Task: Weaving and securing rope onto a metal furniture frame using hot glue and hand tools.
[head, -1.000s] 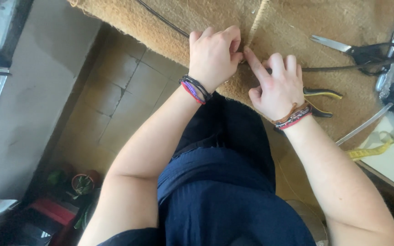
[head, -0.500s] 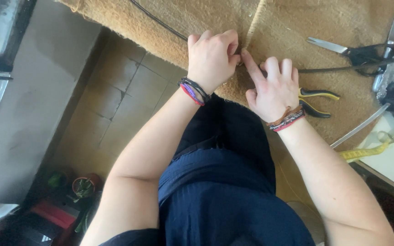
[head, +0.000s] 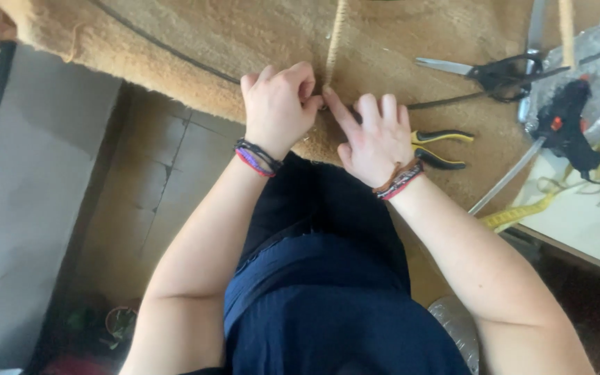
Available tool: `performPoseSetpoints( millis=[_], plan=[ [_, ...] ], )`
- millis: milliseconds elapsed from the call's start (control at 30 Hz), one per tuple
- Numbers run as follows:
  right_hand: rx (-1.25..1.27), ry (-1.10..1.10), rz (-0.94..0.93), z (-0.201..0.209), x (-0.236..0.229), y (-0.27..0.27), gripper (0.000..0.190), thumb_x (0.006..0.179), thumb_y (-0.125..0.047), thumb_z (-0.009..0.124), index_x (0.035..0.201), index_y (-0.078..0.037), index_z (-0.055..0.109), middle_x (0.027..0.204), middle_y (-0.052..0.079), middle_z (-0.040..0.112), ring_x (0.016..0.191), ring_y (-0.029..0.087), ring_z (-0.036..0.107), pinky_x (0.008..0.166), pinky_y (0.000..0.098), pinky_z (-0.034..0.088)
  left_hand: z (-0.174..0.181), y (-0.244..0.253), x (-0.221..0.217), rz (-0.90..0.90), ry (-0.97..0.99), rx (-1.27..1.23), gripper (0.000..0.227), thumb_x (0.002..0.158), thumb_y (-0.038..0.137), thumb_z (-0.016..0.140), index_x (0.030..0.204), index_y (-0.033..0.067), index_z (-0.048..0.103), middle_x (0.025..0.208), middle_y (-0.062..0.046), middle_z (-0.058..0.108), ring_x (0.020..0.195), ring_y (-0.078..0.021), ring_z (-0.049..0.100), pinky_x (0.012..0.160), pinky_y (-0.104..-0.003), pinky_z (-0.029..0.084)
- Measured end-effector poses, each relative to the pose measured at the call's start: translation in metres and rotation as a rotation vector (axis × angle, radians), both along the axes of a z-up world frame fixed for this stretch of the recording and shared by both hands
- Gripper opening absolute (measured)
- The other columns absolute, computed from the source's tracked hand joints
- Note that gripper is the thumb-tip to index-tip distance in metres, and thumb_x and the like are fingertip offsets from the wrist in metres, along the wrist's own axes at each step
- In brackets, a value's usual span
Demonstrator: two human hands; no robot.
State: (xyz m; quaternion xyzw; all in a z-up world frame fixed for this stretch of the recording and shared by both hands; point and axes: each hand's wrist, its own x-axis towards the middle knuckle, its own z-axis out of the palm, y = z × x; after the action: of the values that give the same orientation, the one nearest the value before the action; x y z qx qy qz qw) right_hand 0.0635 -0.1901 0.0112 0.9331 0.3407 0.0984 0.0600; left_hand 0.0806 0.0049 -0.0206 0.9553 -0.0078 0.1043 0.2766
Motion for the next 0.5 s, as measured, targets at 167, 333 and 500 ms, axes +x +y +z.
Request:
performPoseSetpoints(
  millis=[167, 333, 500],
  plan=[
    [0.017, 0.064, -0.058, -0.001, -0.004, 0.004, 0.099, 0.069, -0.038, 0.078, 0.16, -0.027, 0.041, 0.105, 0.007, 0.047, 0.094, 0.031, 0.046, 0.077, 0.0457, 0.044, 0.005, 0.004, -0.001, -0.039, 0.055, 0.025, 0.038, 0.073, 0.032, 0.085, 0.074, 0.0249, 0.047, 0.063, 0.009, 0.055, 0.076, -0.0256, 0.062, 0.08, -0.044, 0.037],
    [0.009, 0.08, -0.145, -0.006, -0.009, 0.008, 0.111, 0.07, -0.038, 0.082, 0.164, -0.013, 0.028, 0.112, 0.009, 0.046, 0.102, 0.03, 0.045, 0.089, 0.0455, 0.044, 0.002, 0.007, -0.001, -0.079, 0.078, 0.062, 0.04, 0.075, 0.034, 0.088, 0.077, 0.0257, 0.049, 0.066, 0.007, 0.058, 0.08, -0.0241, 0.062, 0.085, -0.04, 0.038],
    [0.546, -0.083, -0.096, -0.013, -0.017, -0.03, 0.036, 0.095, -0.004, 0.062, 0.132, -0.004, 0.063, 0.102, 0.01, 0.053, 0.092, 0.032, 0.062, 0.078, 0.0388, 0.055, 0.005, 0.007, -0.003, -0.006, 0.089, 0.056, 0.041, 0.07, 0.038, 0.091, 0.077, 0.0261, 0.052, 0.064, 0.008, 0.06, 0.078, -0.023, 0.063, 0.085, -0.038, 0.038]
  ],
)
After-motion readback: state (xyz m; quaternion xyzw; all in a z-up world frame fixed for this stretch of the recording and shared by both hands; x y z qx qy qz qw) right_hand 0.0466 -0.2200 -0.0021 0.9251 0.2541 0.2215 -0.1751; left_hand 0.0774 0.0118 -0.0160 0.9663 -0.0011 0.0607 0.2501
